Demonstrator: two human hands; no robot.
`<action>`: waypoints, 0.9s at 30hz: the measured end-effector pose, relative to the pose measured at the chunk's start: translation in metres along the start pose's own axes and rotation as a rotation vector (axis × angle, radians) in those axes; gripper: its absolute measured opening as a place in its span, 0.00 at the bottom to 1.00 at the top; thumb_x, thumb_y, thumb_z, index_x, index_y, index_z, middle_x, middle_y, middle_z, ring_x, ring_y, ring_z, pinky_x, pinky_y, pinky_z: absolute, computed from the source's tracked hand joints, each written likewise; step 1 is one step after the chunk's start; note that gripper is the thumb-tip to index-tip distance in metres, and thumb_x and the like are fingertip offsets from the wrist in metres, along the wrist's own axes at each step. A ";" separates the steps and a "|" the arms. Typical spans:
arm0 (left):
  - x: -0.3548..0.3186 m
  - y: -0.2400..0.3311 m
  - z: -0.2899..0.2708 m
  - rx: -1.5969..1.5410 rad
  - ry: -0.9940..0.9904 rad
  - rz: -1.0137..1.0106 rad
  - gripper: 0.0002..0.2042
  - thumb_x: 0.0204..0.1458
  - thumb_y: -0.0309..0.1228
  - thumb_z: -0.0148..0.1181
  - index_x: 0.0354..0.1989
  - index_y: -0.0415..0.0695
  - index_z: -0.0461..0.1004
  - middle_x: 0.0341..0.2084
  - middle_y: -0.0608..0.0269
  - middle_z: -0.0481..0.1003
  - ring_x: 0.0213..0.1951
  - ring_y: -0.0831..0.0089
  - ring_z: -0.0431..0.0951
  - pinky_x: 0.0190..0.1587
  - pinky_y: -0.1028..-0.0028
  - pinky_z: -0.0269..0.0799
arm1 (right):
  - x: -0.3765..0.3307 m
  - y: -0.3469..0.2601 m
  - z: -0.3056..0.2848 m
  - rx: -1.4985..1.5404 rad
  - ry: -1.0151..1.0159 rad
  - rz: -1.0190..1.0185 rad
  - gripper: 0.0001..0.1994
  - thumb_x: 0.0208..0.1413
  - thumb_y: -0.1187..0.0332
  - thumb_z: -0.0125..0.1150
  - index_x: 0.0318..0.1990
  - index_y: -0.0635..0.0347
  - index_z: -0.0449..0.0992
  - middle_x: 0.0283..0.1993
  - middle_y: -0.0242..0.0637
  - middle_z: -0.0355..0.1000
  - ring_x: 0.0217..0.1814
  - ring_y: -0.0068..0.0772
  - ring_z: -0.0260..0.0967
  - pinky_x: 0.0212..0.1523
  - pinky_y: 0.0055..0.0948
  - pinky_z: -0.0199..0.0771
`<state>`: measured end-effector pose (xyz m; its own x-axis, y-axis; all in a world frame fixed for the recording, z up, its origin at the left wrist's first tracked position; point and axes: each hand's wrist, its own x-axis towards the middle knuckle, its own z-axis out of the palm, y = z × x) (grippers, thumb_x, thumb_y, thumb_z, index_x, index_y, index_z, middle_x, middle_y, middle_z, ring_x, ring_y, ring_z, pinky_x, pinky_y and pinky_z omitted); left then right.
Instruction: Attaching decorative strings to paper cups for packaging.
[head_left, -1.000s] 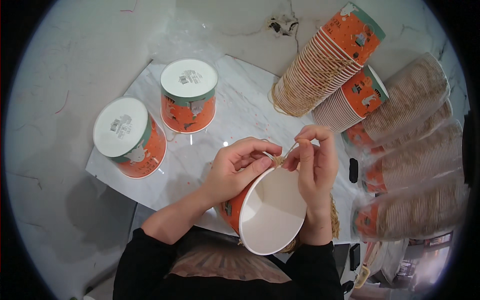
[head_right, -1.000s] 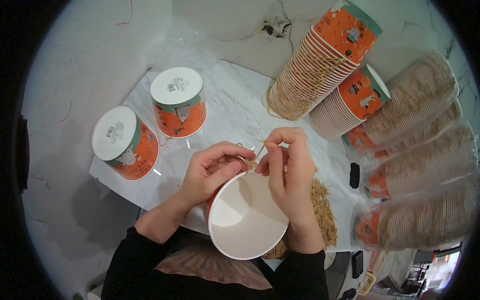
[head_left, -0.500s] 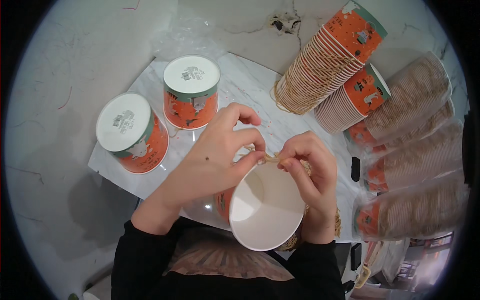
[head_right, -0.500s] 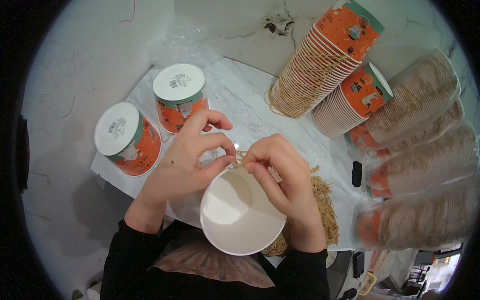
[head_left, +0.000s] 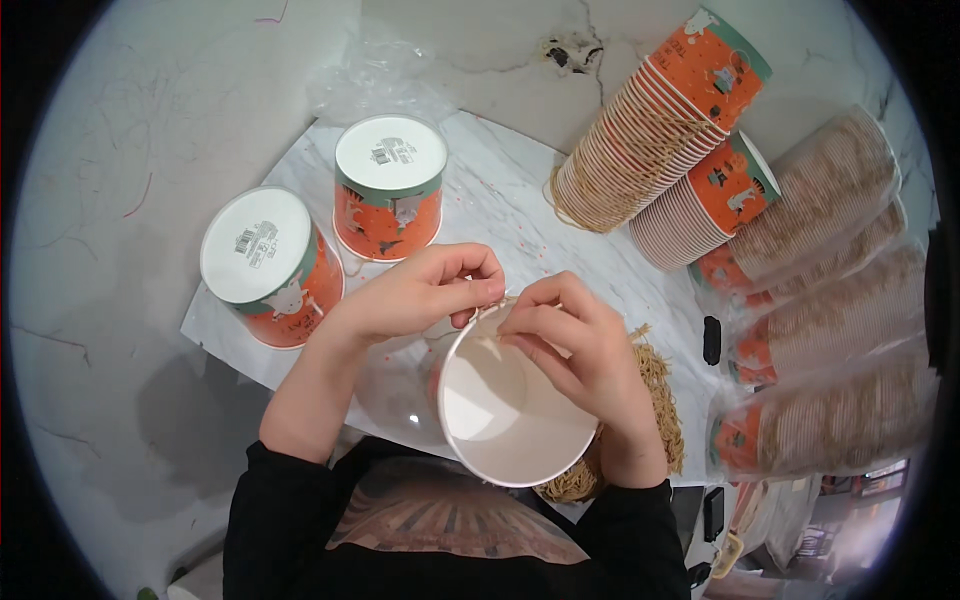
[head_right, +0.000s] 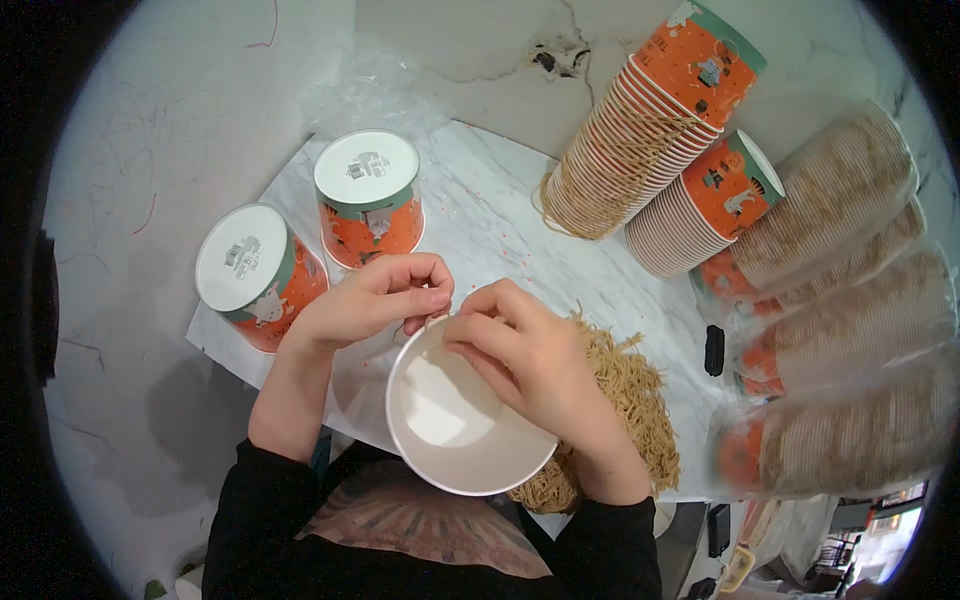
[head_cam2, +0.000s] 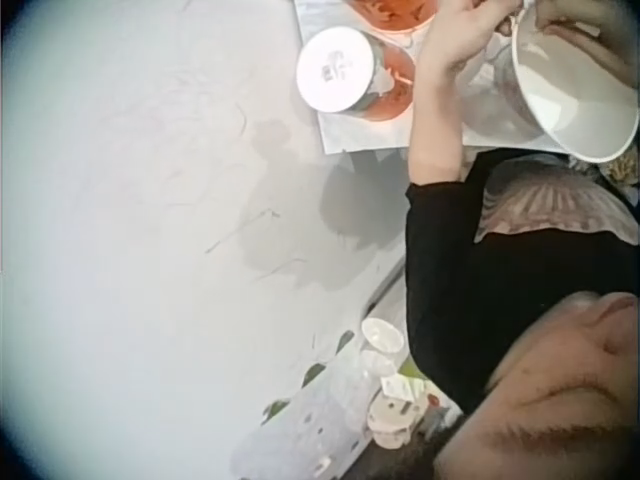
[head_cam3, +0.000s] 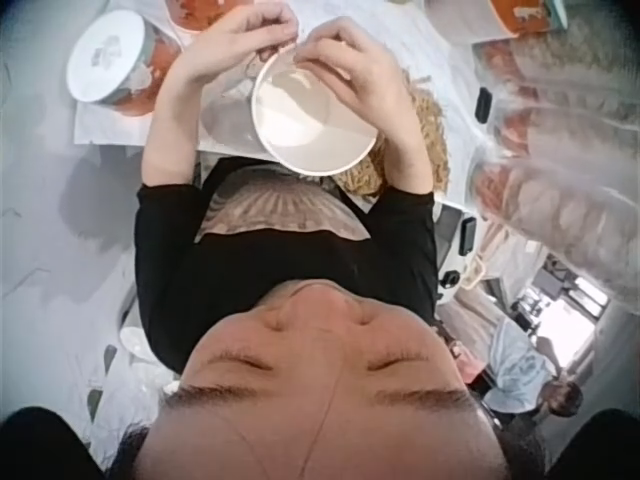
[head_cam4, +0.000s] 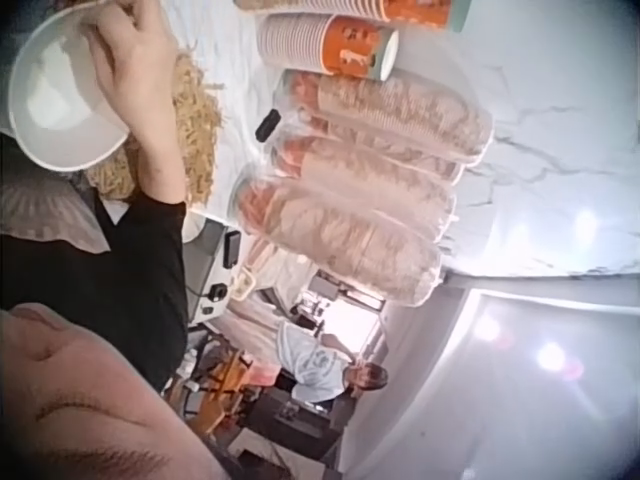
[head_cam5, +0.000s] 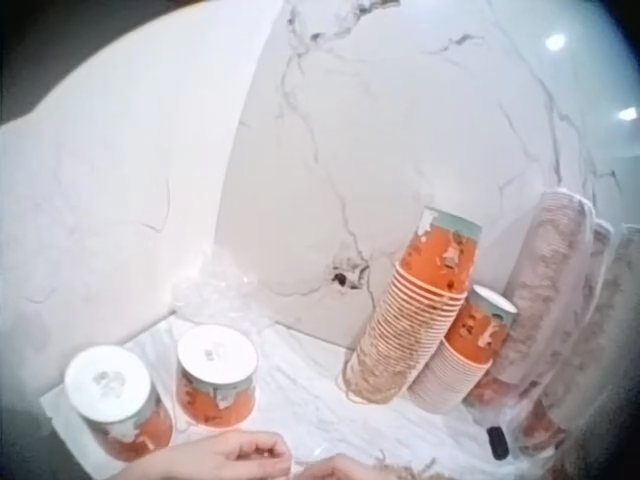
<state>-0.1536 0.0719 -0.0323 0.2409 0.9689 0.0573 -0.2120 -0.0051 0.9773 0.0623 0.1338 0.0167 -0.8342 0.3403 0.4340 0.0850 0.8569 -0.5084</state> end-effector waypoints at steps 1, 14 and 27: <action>0.000 -0.003 -0.001 -0.004 -0.001 0.001 0.08 0.63 0.33 0.56 0.36 0.41 0.72 0.30 0.73 0.73 0.30 0.87 0.69 0.33 0.80 0.66 | 0.003 0.002 0.000 -0.005 0.024 0.007 0.08 0.48 0.79 0.68 0.37 0.58 0.81 0.39 0.34 0.72 0.35 0.30 0.73 0.34 0.26 0.72; -0.007 -0.014 -0.005 0.077 0.113 0.052 0.08 0.57 0.30 0.64 0.40 0.40 0.74 0.31 0.75 0.73 0.28 0.93 0.66 0.29 0.86 0.59 | 0.040 0.024 -0.005 0.191 -0.110 0.301 0.02 0.52 0.75 0.66 0.33 0.62 0.80 0.33 0.29 0.78 0.33 0.18 0.71 0.29 0.20 0.65; 0.003 -0.031 -0.003 0.071 0.308 0.248 0.02 0.56 0.21 0.59 0.36 0.40 0.74 0.24 0.78 0.67 0.25 0.93 0.61 0.26 0.86 0.55 | 0.027 0.043 0.017 0.656 -0.158 0.468 0.04 0.59 0.70 0.62 0.37 0.61 0.77 0.30 0.21 0.72 0.26 0.06 0.60 0.25 0.14 0.59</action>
<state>-0.1493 0.0754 -0.0631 -0.1066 0.9649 0.2402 -0.1591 -0.2550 0.9538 0.0345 0.1728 -0.0058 -0.8624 0.5059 -0.0156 0.1479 0.2224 -0.9637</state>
